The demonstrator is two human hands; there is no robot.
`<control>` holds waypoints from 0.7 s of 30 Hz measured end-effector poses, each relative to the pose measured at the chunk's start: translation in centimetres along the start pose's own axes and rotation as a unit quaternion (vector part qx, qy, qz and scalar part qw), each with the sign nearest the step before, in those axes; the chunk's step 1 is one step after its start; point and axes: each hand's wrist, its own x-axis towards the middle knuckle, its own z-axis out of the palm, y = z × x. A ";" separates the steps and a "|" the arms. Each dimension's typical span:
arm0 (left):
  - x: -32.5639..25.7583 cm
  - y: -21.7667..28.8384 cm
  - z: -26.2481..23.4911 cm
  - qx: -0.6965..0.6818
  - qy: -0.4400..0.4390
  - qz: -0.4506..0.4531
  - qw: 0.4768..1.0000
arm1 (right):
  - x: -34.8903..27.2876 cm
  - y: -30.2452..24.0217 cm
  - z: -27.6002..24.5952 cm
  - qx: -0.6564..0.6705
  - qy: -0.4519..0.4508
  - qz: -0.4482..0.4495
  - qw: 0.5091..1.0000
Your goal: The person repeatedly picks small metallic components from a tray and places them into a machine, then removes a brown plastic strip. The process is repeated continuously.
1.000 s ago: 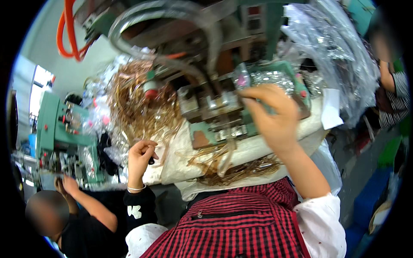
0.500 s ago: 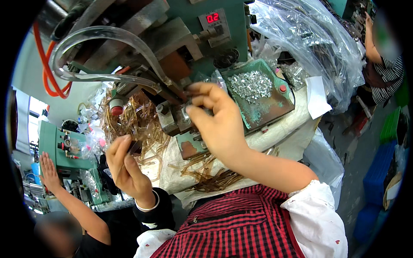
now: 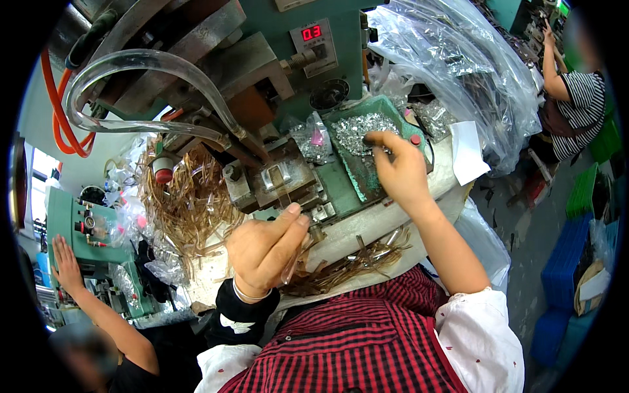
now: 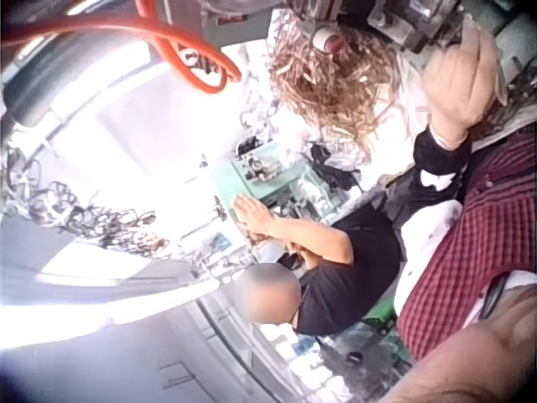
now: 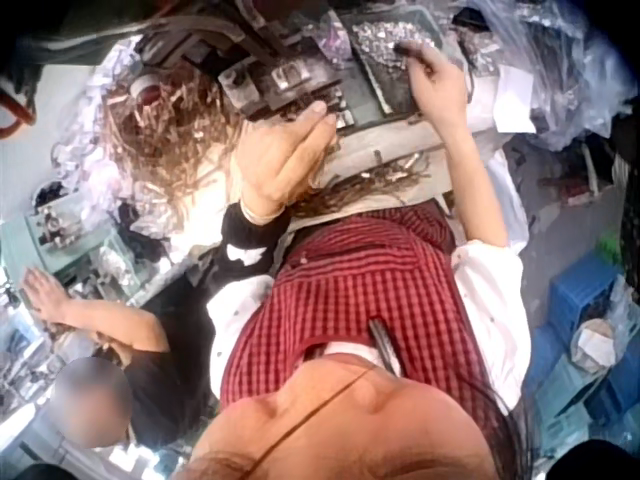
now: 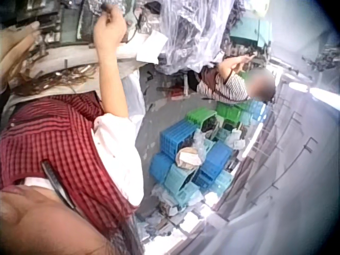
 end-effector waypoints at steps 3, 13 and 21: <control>-0.2 0.0 0.2 -0.004 0.006 0.006 1.000 | 2.0 -0.2 -0.7 0.045 0.029 0.017 0.998; -1.0 -0.6 0.8 -0.035 0.020 -0.008 0.999 | -1.3 0.6 -1.1 -0.153 -0.018 -0.012 0.988; -8.1 4.0 -1.4 -0.058 0.082 -0.252 0.963 | -1.4 2.5 1.4 -0.285 -0.006 -0.095 0.954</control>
